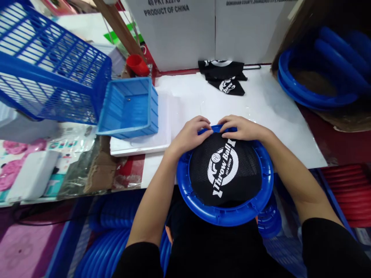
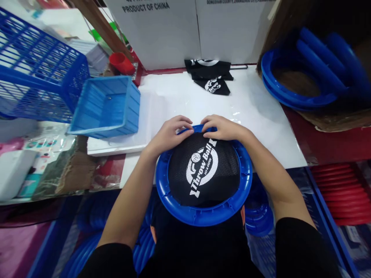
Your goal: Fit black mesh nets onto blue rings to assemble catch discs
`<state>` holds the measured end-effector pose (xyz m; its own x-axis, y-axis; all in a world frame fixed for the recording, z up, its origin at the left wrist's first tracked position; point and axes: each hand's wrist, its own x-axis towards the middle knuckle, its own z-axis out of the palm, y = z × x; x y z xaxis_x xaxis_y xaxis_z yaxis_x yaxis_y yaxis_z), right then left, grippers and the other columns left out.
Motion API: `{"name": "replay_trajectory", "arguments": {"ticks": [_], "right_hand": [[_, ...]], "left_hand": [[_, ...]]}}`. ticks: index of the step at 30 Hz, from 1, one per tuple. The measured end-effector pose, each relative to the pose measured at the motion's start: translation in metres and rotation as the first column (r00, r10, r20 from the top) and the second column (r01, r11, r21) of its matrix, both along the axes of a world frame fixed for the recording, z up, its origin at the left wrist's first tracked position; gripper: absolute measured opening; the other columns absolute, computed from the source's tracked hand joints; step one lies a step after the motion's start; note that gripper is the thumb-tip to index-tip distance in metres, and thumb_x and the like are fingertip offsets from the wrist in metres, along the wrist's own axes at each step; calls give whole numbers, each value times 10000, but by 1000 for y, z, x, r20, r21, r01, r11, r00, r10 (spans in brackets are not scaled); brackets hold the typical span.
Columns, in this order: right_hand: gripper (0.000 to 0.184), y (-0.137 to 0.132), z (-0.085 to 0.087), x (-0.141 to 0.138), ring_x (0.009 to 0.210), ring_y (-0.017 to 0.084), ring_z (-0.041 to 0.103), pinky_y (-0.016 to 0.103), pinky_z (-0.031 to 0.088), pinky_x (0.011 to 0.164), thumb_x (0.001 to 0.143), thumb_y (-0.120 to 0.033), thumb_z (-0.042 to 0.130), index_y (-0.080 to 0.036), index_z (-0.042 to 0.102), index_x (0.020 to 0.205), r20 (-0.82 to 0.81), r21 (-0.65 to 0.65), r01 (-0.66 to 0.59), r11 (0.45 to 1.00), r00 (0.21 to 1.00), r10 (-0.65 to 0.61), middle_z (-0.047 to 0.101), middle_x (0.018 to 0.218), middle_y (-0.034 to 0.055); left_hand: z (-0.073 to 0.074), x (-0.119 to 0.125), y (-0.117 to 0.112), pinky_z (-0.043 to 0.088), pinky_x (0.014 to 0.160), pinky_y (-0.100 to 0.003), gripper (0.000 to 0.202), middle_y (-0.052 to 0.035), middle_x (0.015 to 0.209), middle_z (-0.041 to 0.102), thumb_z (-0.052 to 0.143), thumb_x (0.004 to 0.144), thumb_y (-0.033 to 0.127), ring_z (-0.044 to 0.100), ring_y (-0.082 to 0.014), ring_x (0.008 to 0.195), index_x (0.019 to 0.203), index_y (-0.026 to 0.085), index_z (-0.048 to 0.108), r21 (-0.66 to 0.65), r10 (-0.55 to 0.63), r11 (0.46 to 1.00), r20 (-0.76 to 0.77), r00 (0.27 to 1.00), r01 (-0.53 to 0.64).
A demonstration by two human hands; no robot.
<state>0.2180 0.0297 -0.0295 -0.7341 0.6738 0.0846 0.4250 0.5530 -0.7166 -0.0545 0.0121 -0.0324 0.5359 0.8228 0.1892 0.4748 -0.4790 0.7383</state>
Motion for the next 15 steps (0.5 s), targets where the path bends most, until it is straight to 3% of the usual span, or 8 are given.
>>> {"name": "replay_trajectory", "arguments": {"ticks": [4, 10, 13, 15], "right_hand": [[209, 1, -4, -4, 1253, 303, 655, 541, 488, 1138, 981, -396, 685, -277, 830, 1073, 42, 35, -10, 999, 999, 9, 729, 1346, 99], [233, -3, 3, -2, 1236, 310, 668, 537, 505, 1116, 1005, -367, 631, -250, 825, 1058, 103, 99, 13, 995, 994, -23, 738, 1333, 117], [217, -2, 3, 5, 1165, 304, 687, 523, 529, 1085, 996, -332, 611, -254, 814, 986, 137, 184, 129, 974, 978, -155, 753, 1235, 107], [184, 1, 2, 14, 1112, 308, 695, 521, 545, 1061, 970, -315, 625, -253, 796, 942, 148, 222, 261, 939, 943, -297, 752, 1159, 105]], "left_hand": [[-2, -5, -6, 512, 1151, -488, 65, -87, 1279, 716, 736, 965, 271, 668, -264, 1237, 971, 239, 791, 36, -86, 996, -55, 995, 88], [-7, -7, -7, 488, 1200, -520, 143, -122, 1421, 645, 674, 1012, 296, 632, -292, 1334, 1068, 216, 779, 27, -89, 995, -103, 991, 93], [-6, -12, -5, 442, 1247, -535, 227, -150, 1501, 604, 631, 1037, 285, 587, -304, 1414, 1224, 202, 729, 86, -2, 996, -149, 989, 15], [-6, -15, -3, 438, 1249, -530, 213, -151, 1469, 624, 621, 1037, 262, 589, -301, 1407, 1220, 200, 711, 146, 84, 987, -156, 984, -61]]}}
